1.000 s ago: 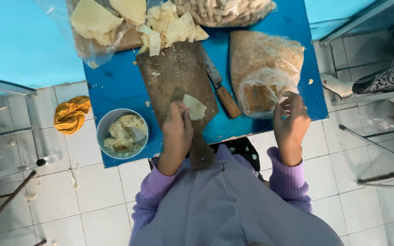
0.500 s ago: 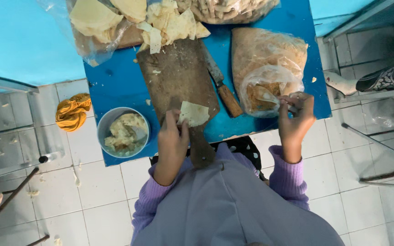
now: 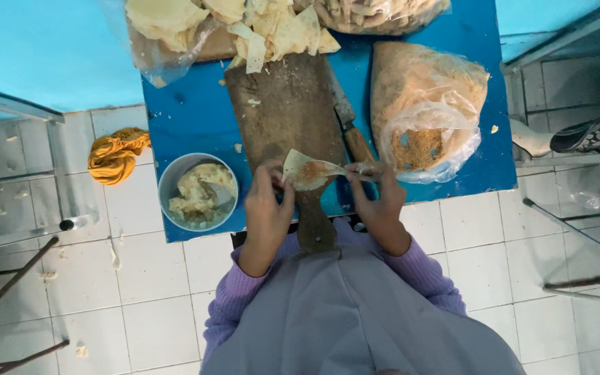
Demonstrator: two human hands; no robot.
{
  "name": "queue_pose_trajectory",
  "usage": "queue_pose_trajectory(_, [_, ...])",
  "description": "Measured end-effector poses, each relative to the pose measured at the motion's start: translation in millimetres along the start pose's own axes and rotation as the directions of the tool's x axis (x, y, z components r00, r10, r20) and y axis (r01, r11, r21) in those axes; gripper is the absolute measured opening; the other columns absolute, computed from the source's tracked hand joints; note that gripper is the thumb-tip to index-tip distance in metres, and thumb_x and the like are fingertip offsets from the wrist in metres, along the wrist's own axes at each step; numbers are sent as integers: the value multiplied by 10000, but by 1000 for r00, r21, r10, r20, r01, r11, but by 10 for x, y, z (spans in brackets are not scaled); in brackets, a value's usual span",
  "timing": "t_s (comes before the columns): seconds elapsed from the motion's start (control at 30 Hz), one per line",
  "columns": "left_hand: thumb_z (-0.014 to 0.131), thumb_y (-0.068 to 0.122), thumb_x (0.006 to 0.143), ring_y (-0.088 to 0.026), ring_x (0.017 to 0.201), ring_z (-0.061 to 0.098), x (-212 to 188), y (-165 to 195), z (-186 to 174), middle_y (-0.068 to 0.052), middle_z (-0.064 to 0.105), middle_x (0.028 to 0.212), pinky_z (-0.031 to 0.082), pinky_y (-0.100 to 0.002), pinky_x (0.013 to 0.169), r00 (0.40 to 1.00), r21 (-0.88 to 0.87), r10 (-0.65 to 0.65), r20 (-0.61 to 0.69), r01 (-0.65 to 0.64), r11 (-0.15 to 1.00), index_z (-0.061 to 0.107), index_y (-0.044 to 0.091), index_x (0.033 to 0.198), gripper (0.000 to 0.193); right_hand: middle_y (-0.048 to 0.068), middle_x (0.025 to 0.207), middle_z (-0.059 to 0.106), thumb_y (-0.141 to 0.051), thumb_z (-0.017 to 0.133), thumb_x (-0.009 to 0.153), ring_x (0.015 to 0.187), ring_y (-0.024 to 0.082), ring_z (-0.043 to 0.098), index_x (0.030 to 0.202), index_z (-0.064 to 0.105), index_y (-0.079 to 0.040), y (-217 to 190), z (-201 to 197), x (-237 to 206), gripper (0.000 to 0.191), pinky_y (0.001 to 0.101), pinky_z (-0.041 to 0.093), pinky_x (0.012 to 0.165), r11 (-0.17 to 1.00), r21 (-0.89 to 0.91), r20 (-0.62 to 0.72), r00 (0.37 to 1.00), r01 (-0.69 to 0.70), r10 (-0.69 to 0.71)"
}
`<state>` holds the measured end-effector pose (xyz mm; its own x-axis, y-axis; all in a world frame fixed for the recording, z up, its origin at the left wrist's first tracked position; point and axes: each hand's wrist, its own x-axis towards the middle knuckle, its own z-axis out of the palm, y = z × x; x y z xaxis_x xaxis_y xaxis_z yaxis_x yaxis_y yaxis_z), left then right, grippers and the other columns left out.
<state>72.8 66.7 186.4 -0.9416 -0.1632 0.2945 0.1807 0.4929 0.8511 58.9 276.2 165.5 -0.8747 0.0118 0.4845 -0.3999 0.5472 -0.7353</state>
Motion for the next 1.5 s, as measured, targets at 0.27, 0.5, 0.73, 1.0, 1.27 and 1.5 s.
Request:
queue_pose_trajectory(0.27, [696, -44, 935, -215, 795, 702, 0, -29, 0, -149, 651, 1003, 571, -317, 667, 1000, -33, 17, 6, -17, 999, 575, -32, 1202, 293, 228, 1188, 710, 139, 675, 893, 1014, 360, 729, 1182, 490, -7, -13, -52, -56, 373, 415, 611, 819, 868, 2, 190, 852, 497, -488])
queue_pose_trajectory(0.5, [669, -70, 945, -246, 840, 707, 13, -23, -1, -174, 638, 1138, 572, -326, 688, 996, -60, 81, 25, -79, 995, 519, -30, 1105, 223, 157, 1030, 682, 144, 716, 932, 924, 292, 722, 1136, 515, -12, 23, -484, -48, 326, 376, 612, 826, 937, -217, -195, 929, 273, -316])
queue_pose_trajectory(0.73, [708, -40, 892, -362, 901, 639, 49, 41, -71, -185, 595, 994, 506, -442, 766, 981, 56, 139, 138, -148, 987, 589, -19, 1132, 269, 188, 1179, 664, 131, 742, 913, 1123, 371, 647, 1162, 613, 12, -28, -818, 168, 305, 460, 542, 995, 824, -566, -267, 951, -26, -153])
queue_pose_trajectory(1.0, [655, -56, 946, -401, 983, 635, 66, 86, -133, -188, 632, 1068, 507, -465, 825, 971, 48, 199, 135, -207, 977, 628, -22, 1113, 173, 198, 1104, 670, 2, 795, 848, 1054, 380, 637, 1250, 628, 30, -397, 129, 77, 436, 433, 512, 920, 960, -240, 136, 984, 144, -114])
queue_pose_trajectory(1.27, [679, -32, 911, -386, 973, 648, 76, -10, -100, -181, 628, 1076, 531, -440, 829, 968, 42, 210, 137, -217, 975, 656, -23, 1088, 179, 114, 951, 689, 14, 771, 872, 908, 284, 669, 1356, 538, 9, -326, 291, 123, 537, 398, 529, 826, 985, -173, 119, 993, 7, 14])
queue_pose_trajectory(1.5, [673, -38, 910, -370, 967, 656, 72, -57, -105, -190, 615, 1074, 531, -440, 818, 963, -15, 211, 166, -211, 977, 676, -19, 1080, 171, 136, 1035, 629, 62, 749, 888, 888, 243, 707, 1395, 472, -2, -266, 441, 10, 582, 337, 582, 756, 999, -50, 108, 994, 8, -3])
